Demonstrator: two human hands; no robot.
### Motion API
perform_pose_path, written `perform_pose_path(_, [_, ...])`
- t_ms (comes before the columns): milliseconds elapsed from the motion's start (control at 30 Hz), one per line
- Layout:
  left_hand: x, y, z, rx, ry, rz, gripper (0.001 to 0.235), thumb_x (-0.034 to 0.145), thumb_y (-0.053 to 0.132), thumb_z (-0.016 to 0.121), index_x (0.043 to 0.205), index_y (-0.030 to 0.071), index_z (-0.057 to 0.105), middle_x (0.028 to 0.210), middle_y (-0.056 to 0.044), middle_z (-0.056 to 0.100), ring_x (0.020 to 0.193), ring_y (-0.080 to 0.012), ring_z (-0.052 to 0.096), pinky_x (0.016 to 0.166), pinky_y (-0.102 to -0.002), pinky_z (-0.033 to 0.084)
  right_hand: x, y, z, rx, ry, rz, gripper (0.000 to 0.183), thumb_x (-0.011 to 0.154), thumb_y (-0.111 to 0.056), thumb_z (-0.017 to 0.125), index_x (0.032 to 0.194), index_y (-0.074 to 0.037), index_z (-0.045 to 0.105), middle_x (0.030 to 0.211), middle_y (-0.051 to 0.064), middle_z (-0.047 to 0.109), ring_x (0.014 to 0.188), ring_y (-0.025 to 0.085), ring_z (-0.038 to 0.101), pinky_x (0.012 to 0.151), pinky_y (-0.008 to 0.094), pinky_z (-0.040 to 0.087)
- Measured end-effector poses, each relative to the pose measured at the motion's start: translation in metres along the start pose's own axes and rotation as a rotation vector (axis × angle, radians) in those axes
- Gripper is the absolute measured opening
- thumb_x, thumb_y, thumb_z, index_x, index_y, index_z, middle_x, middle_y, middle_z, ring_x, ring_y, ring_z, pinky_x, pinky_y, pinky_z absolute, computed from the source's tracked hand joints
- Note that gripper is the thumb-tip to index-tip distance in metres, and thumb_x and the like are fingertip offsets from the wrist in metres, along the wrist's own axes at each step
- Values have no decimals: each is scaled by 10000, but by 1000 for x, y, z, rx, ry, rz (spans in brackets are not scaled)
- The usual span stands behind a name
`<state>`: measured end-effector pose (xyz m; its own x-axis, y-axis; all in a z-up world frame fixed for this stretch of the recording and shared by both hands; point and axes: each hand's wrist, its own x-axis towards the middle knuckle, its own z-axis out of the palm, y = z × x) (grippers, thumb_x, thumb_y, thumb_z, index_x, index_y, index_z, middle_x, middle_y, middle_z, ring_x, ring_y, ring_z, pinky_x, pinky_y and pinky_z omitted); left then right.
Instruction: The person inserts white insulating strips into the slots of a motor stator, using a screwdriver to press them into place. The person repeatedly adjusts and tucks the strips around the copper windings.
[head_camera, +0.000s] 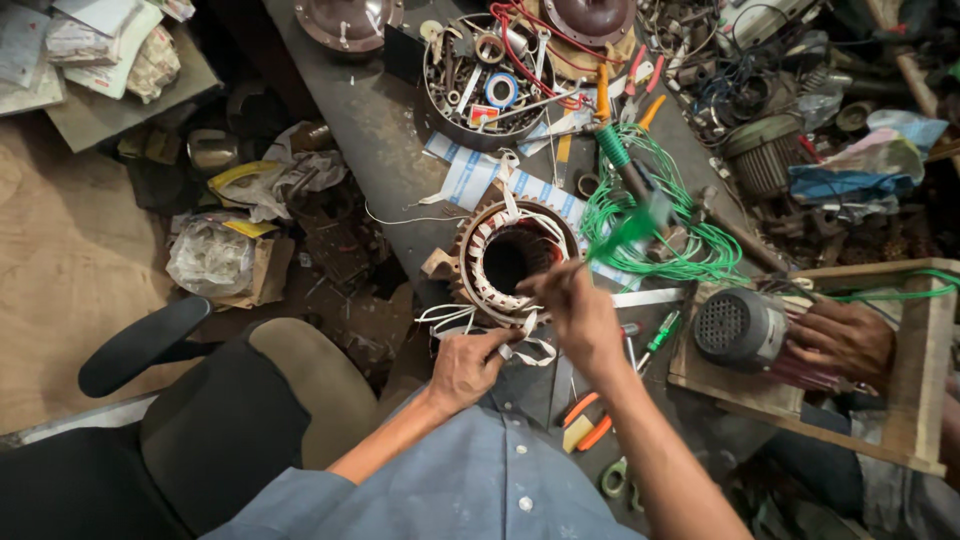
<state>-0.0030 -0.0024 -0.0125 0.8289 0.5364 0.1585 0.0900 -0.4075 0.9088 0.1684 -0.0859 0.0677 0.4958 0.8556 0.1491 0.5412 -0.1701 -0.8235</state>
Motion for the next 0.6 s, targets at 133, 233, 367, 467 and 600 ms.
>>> perform_pose_path(133, [0,2,-3,3,-21,3,340,817,67,695,1141,144,762,913,-136,752,752,-326,725,654,-402,562,15,8,-12,177,-95,220,130,1041,-22,536,1073,-35,411,1021,158,797,906,238,789,745,331,641])
perform_pose_path(233, [2,4,-5,-6,-33,17,301,835,88,702,1125,139,762,905,-132,754,761,-325,730,665,-408,563,-9,2,-13,-21,-40,52,166,1039,-21,546,1090,-35,388,1024,150,806,833,216,794,714,323,613])
perform_pose_path(367, [2,5,-6,-18,-42,-24,294,845,104,702,1127,150,769,870,-135,748,738,-323,732,656,-405,570,-31,-3,-11,46,66,-2,171,1036,45,510,1092,-33,369,1080,186,777,949,253,787,788,343,616])
perform_pose_path(467, [2,6,-4,-9,-63,-67,292,844,115,712,1126,159,773,853,-136,747,714,-325,725,643,-410,563,-23,-1,-12,5,62,55,184,1013,51,532,1084,-29,382,1042,182,780,872,249,786,751,340,611])
perform_pose_path(600, [0,9,-2,-4,-39,-30,290,840,112,710,1120,159,775,847,-139,743,721,-330,720,641,-414,557,6,9,-16,-11,-11,227,188,994,31,542,1101,-35,402,969,185,781,833,241,789,716,347,610])
